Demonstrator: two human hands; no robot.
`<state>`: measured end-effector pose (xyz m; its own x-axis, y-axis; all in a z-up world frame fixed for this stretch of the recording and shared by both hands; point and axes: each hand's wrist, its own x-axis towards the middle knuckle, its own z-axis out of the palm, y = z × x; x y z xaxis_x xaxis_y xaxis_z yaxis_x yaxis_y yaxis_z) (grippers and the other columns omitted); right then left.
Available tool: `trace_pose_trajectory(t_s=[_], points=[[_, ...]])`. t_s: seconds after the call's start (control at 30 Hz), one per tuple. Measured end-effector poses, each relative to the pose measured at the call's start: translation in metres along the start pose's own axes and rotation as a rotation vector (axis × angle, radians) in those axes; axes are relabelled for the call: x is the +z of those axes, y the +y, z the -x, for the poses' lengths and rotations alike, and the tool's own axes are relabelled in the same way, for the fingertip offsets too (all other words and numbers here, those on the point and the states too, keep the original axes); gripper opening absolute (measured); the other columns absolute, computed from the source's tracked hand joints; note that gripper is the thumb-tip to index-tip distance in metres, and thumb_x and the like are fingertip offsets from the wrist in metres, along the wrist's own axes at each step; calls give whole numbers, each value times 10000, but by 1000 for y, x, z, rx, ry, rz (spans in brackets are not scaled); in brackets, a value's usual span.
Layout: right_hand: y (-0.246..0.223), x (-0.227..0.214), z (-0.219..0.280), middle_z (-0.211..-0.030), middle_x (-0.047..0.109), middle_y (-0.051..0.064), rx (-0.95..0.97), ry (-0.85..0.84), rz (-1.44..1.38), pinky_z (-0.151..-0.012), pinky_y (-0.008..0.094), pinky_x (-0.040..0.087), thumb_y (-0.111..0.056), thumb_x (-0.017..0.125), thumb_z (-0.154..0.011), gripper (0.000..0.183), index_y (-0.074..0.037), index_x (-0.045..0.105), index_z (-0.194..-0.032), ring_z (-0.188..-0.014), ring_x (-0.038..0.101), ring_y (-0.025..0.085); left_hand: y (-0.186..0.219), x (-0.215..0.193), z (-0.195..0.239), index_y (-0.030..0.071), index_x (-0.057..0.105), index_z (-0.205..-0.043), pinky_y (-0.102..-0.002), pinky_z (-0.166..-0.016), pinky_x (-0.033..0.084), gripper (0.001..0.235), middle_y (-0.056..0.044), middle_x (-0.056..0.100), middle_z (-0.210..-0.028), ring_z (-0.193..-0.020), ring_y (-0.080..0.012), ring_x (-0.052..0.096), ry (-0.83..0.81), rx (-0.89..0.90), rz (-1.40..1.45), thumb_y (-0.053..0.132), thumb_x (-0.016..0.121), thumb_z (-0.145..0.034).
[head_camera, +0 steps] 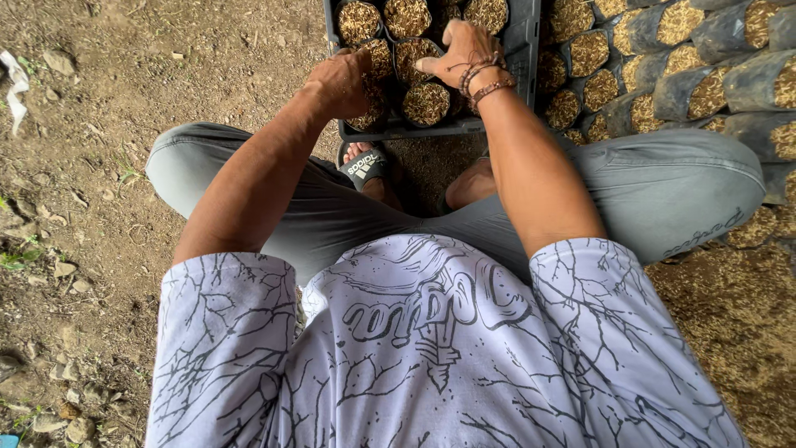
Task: The person sits on the ground and transfers small black plastic bags filled with soil and seedlings from a large pile into a black plastic crate. The person uses both hands to pick up the bags and arrange them neatly inside the crate.
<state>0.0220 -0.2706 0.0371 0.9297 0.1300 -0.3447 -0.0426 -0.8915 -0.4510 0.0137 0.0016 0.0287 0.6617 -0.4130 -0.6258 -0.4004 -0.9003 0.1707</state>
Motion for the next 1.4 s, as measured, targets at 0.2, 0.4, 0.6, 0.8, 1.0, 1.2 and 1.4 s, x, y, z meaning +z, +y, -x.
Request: trace_pose_trajectory(t_s=[0.2,0.4,0.6,0.8,1.0,1.2,1.4], points=[[31,30,15,-786,664,28,233,-365,-351,-540,281,568,-619,906,-664,546,-202,642,-897,-617,679,128,31,11,-11,-69,612,-1261,-328,-848,583,352,-172,660,-1105,-805,-180,592,-90,65,-303,221,582,-1064],[39,56,5,-518,315,-34,83,-290,-195,-461,349,248,-653,907,-702,806,-143,307,-527,-497,288,132,42,13,-14,-58,613,-1225,-276,-633,634,336,-259,615,-1125,-670,-162,639,-44,-6,-109,175,652,-987],[19,59,7,-517,330,-33,61,-215,-231,-472,355,270,-654,929,-640,791,-150,335,-503,-496,284,130,34,9,-17,36,714,-1150,-271,-652,578,321,-106,711,-946,-757,-143,655,-93,48,-312,310,695,-983],[-7,61,7,-497,469,-31,89,-206,-162,-465,280,413,-646,951,-583,701,-148,467,-491,-463,454,96,27,15,-36,33,693,-1158,-267,-610,600,290,-124,707,-960,-728,-150,664,-89,4,-163,250,709,-966],[0,39,12,-766,635,120,166,-292,-159,-688,461,532,-715,914,-645,747,-43,611,-762,-683,598,230,51,-21,-7,5,690,-1165,-299,-644,586,271,-135,714,-998,-788,-186,672,-99,-4,-243,232,625,-1033],[53,66,-16,-1341,595,222,28,-11,-407,-977,437,479,-644,853,-751,952,9,550,-1376,-1186,594,334,80,-64,22,88,517,-1425,-526,-1104,369,612,-153,496,-1453,-1334,-315,435,188,145,-183,119,577,-817],[30,84,-11,-1278,648,268,61,-132,-470,-955,400,529,-383,719,-800,890,39,409,-1519,-1106,660,330,84,-42,-4,148,423,-1518,-744,-1153,16,667,-93,216,-1659,-1537,-339,40,2,163,-490,329,600,-900]])
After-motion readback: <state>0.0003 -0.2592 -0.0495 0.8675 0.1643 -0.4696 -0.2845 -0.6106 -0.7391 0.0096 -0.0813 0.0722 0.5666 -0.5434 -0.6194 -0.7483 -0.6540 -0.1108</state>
